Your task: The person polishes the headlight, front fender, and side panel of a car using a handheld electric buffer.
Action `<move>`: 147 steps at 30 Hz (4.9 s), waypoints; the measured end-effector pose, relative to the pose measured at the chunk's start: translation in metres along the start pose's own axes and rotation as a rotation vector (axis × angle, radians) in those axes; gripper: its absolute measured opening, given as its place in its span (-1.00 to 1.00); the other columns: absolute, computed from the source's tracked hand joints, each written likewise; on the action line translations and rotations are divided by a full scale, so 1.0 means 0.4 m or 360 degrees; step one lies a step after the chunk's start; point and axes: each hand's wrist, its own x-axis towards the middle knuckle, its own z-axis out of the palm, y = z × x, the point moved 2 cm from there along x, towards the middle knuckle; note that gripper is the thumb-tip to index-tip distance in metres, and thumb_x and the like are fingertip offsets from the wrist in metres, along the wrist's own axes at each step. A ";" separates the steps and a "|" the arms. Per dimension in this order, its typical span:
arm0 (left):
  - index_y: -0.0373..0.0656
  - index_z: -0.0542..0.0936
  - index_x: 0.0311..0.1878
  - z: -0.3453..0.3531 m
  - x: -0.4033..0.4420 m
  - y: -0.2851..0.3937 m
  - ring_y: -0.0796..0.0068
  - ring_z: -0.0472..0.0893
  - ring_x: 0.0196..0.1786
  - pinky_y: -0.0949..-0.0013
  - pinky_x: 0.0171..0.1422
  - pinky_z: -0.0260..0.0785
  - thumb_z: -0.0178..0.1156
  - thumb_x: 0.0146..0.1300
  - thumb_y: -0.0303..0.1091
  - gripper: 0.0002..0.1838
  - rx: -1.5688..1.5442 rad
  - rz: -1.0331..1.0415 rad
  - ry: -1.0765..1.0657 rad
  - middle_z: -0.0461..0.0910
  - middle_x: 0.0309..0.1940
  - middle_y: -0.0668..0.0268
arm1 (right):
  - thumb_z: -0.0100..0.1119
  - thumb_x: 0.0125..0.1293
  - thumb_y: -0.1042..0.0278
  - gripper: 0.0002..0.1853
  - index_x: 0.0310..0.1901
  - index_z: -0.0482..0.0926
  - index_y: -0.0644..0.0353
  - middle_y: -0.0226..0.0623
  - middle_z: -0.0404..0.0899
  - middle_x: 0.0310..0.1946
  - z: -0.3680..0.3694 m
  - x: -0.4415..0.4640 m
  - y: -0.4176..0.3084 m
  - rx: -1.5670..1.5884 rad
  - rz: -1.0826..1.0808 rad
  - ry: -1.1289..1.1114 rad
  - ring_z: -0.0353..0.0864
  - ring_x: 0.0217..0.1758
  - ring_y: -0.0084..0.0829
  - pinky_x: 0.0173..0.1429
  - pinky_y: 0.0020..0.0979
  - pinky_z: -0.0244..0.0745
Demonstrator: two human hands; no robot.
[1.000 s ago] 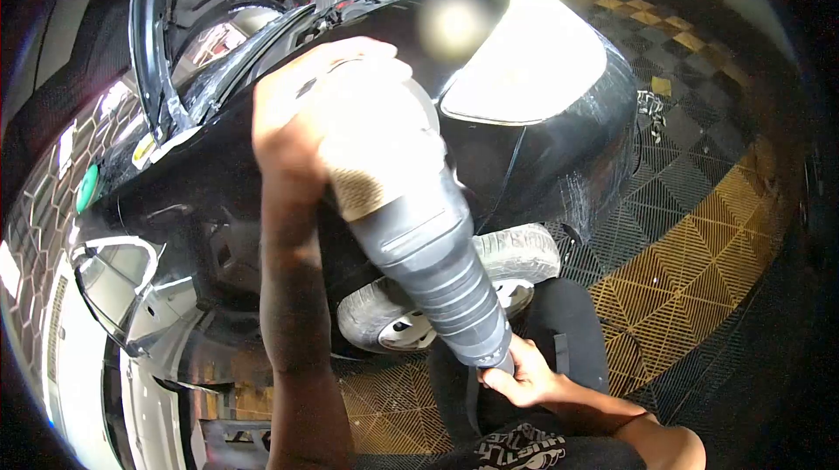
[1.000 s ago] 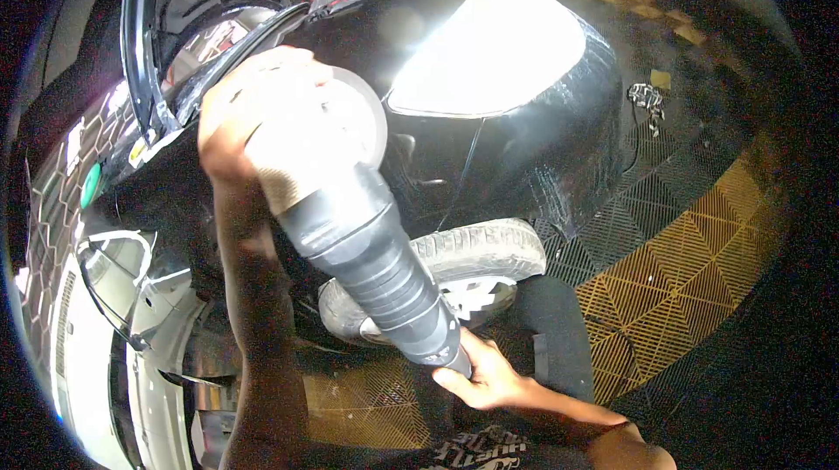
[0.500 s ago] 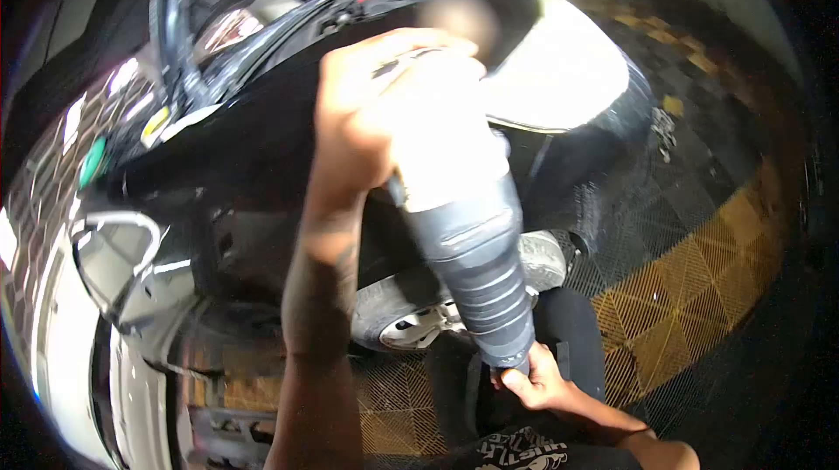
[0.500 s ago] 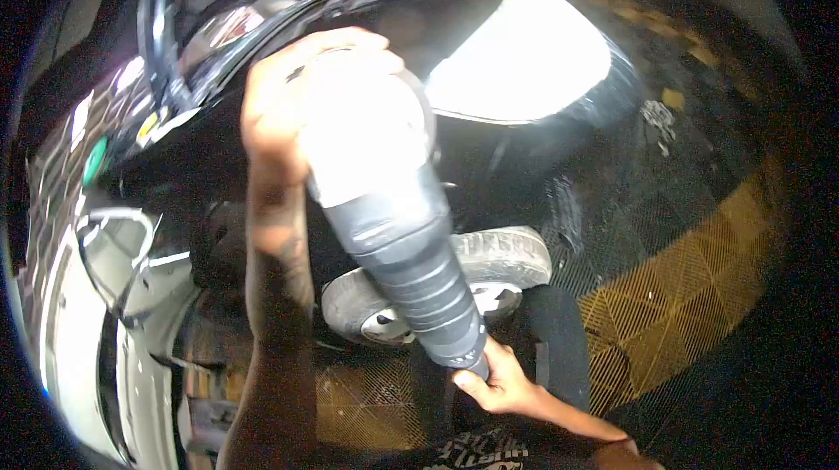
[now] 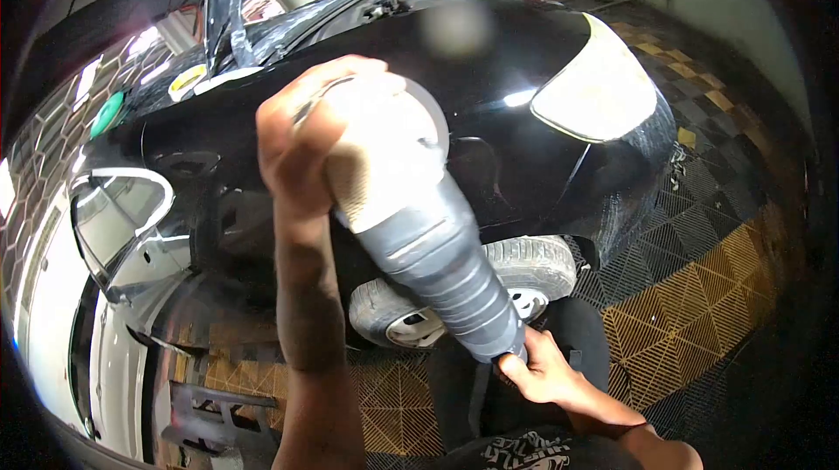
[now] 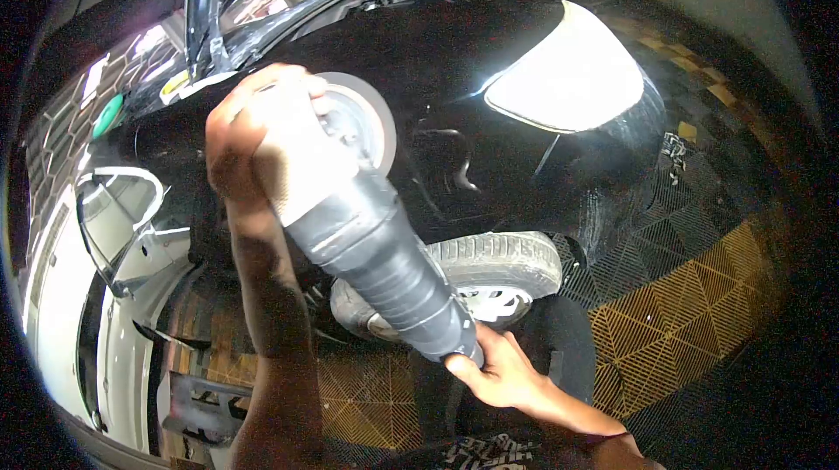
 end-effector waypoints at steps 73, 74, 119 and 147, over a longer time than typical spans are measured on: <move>-0.54 0.60 -0.15 -0.098 -0.001 0.017 0.14 0.73 -0.17 0.20 -0.05 0.63 0.15 0.26 -0.39 -0.69 -0.0007 0.0239 0.0093 0.66 -0.15 -0.16 | 0.20 0.33 -0.25 -0.34 -0.02 0.50 0.35 -0.13 0.63 -0.37 0.053 0.059 -0.124 -0.0055 -0.0043 -0.0083 0.69 -0.25 -0.25 -0.13 -0.25 0.56; -0.54 0.61 -0.16 -0.088 0.004 0.014 0.14 0.73 -0.17 0.21 -0.03 0.62 0.17 0.24 -0.37 -0.68 0.0151 0.0364 0.0064 0.67 -0.16 -0.15 | 0.18 0.33 -0.31 -0.32 -0.20 0.52 0.38 -0.34 0.57 -0.60 0.049 0.057 -0.126 -0.0002 -0.0123 0.0005 0.65 -0.51 -0.49 -0.37 -0.39 0.55; -0.39 0.69 -0.20 0.169 0.177 -0.068 0.24 0.71 -0.18 0.32 -0.06 0.56 0.18 0.21 -0.42 -0.77 0.0514 0.0997 -0.0385 0.72 -0.26 0.08 | 0.19 0.40 -0.13 -0.47 -0.11 0.48 0.32 -0.40 0.54 -0.53 -0.059 -0.044 -0.030 0.0488 0.0075 0.0118 0.55 -0.50 -0.59 -0.37 -0.45 0.50; -0.58 0.56 -0.01 -0.252 -0.050 0.034 0.08 0.70 -0.10 0.26 0.14 0.51 0.01 0.17 -0.11 -0.40 -0.0184 -0.0155 0.0343 0.66 -0.12 -0.16 | 0.22 0.34 -0.20 -0.29 0.29 0.39 0.23 0.02 0.70 -0.23 0.122 0.121 -0.125 -0.0099 -0.0064 -0.0323 0.75 -0.15 -0.02 0.02 -0.13 0.61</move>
